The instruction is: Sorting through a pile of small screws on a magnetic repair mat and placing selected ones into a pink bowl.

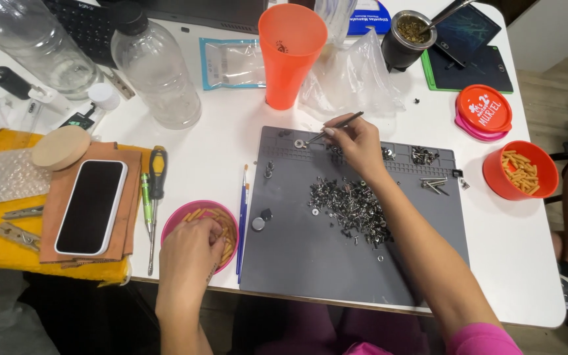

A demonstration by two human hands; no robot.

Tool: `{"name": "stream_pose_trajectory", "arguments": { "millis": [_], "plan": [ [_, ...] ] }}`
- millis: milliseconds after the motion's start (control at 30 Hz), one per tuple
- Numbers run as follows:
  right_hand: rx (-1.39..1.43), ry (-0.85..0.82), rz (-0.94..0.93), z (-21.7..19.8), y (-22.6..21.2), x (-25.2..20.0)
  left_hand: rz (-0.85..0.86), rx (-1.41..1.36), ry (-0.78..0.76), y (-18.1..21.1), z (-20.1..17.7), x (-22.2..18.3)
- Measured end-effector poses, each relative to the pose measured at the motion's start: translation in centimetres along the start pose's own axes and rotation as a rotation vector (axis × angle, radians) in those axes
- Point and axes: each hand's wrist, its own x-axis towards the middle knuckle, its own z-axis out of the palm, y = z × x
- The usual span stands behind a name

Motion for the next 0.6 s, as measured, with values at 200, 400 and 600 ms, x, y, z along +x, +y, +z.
{"name": "stream_pose_trajectory", "arguments": {
  "millis": [200, 400, 600],
  "plan": [
    [-0.054, -0.031, 0.001, 0.3, -1.1, -0.1, -0.01, -0.023, -0.003, 0.1, -0.4, -0.2],
    [-0.046, 0.018, 0.072, 0.8, -2.1, 0.0, -0.005, -0.043, 0.003, 0.3, -1.0, -0.6],
    [0.047, 0.04, 0.152, 1.3, -1.6, 0.5, -0.016, -0.048, -0.005, 0.4, -1.7, -0.9]
  ]
}}
